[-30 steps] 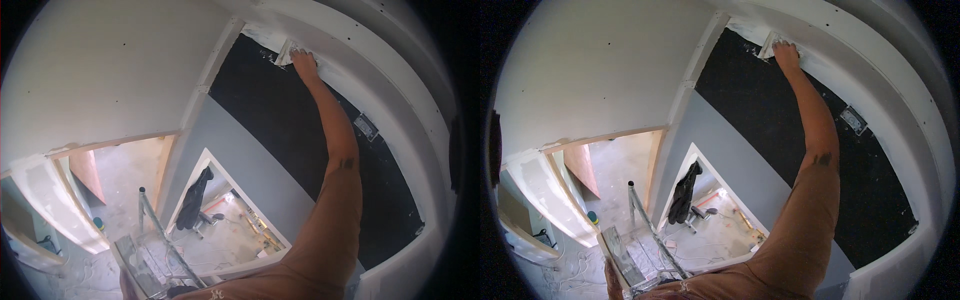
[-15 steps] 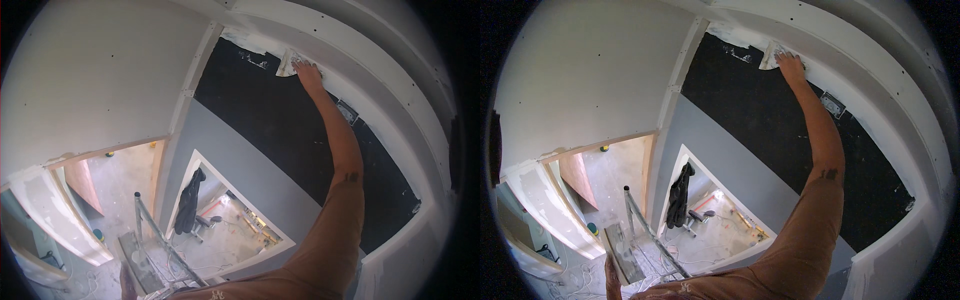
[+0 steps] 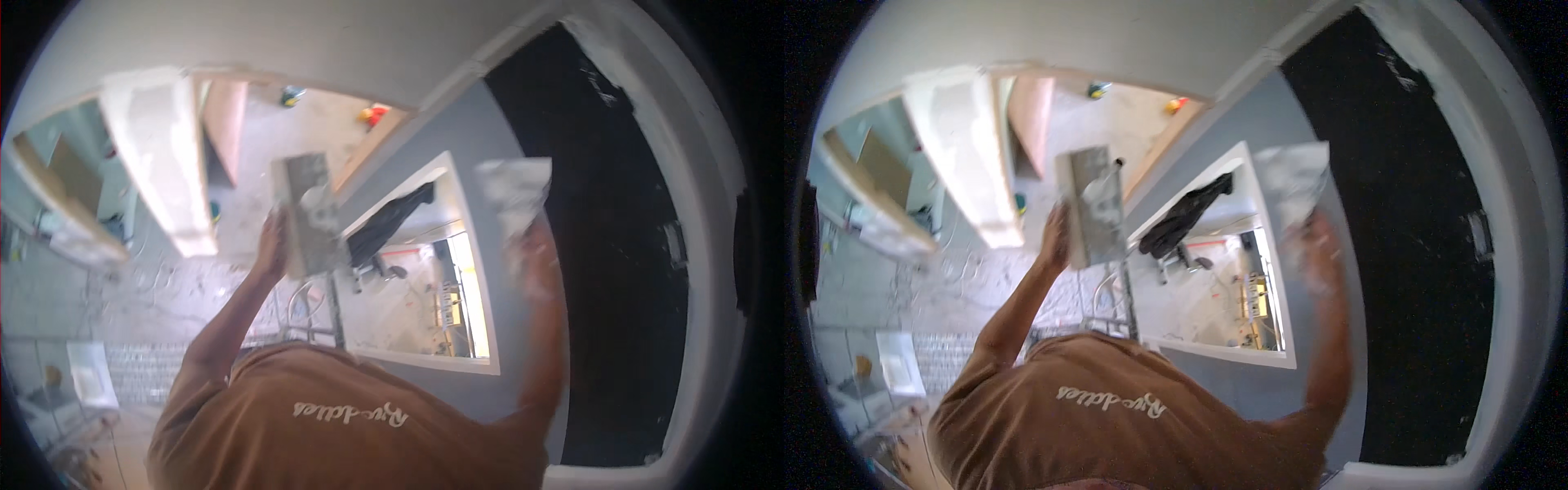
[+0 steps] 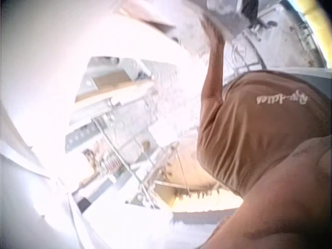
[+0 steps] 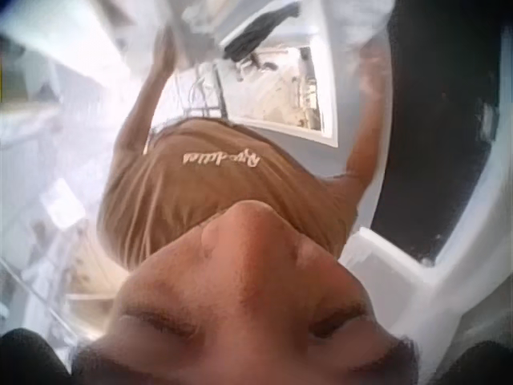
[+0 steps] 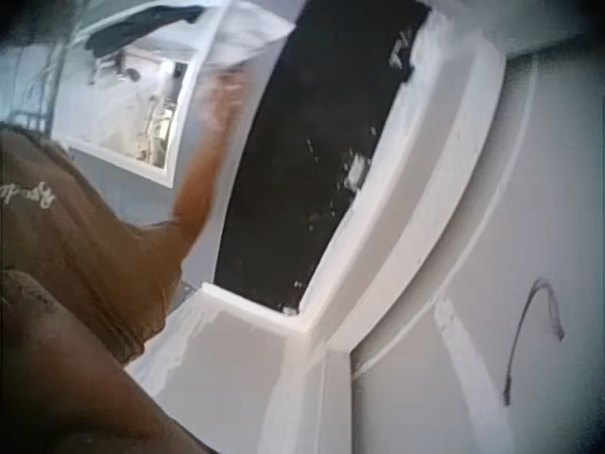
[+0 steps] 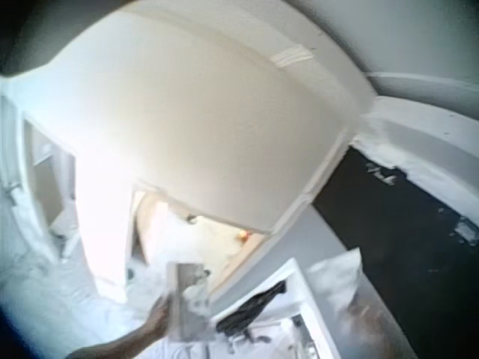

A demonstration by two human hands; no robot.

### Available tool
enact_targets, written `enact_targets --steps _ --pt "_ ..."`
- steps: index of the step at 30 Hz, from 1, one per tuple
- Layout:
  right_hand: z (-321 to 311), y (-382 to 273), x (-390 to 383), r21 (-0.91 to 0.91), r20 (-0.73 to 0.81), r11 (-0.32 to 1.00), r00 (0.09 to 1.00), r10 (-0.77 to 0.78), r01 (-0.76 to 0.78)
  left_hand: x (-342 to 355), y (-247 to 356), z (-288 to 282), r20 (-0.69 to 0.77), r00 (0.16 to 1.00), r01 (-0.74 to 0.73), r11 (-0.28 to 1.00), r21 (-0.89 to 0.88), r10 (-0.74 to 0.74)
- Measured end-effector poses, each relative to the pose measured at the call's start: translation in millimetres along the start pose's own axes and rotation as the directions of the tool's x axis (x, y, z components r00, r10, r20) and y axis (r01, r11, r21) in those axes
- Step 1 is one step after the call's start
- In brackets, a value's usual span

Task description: The person applies joint compound to the seam between the drywall and the ceiling using a putty knife and a hawk. They scoop the compound from the hawk and smooth it across the top of the wall along the ceiling line.

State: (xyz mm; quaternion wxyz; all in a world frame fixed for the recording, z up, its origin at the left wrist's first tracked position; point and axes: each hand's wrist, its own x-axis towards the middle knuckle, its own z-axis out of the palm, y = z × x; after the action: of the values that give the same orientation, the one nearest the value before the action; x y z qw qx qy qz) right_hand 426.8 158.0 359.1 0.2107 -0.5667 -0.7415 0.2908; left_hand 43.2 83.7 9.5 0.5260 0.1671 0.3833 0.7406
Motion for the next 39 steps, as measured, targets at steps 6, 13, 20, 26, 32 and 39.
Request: enact_targets --steps 6,13,20,26,32,39 --pt "229 37 -67 0.882 0.449 0.21 0.888 -0.105 -0.421 -31 53 42 -0.025 0.98 -0.199 0.975 -0.101 0.197" --pt "258 13 -39 0.835 0.534 0.277 0.822 -0.197 -0.476 -60 85 42 -0.03 0.972 -0.226 0.959 0.17 0.234" --pt "264 18 -24 0.816 0.577 0.22 0.77 -0.272 -0.535 -70 74 28 0.036 0.944 -0.317 0.877 0.361 0.327" --pt "258 27 -29 0.855 0.516 0.119 0.802 -0.3 -0.506 -92 89 26 0.08 0.969 -0.247 0.933 0.261 0.234" --pt "251 54 -19 0.855 0.456 -0.018 0.769 -0.448 -0.518 -88 95 3 0.182 0.975 -0.158 0.975 0.153 0.13" --pt "156 13 23 0.986 -0.032 0.144 0.936 -0.352 0.087 -81 104 0 0.097 0.995 0.023 0.994 0.105 -0.033"
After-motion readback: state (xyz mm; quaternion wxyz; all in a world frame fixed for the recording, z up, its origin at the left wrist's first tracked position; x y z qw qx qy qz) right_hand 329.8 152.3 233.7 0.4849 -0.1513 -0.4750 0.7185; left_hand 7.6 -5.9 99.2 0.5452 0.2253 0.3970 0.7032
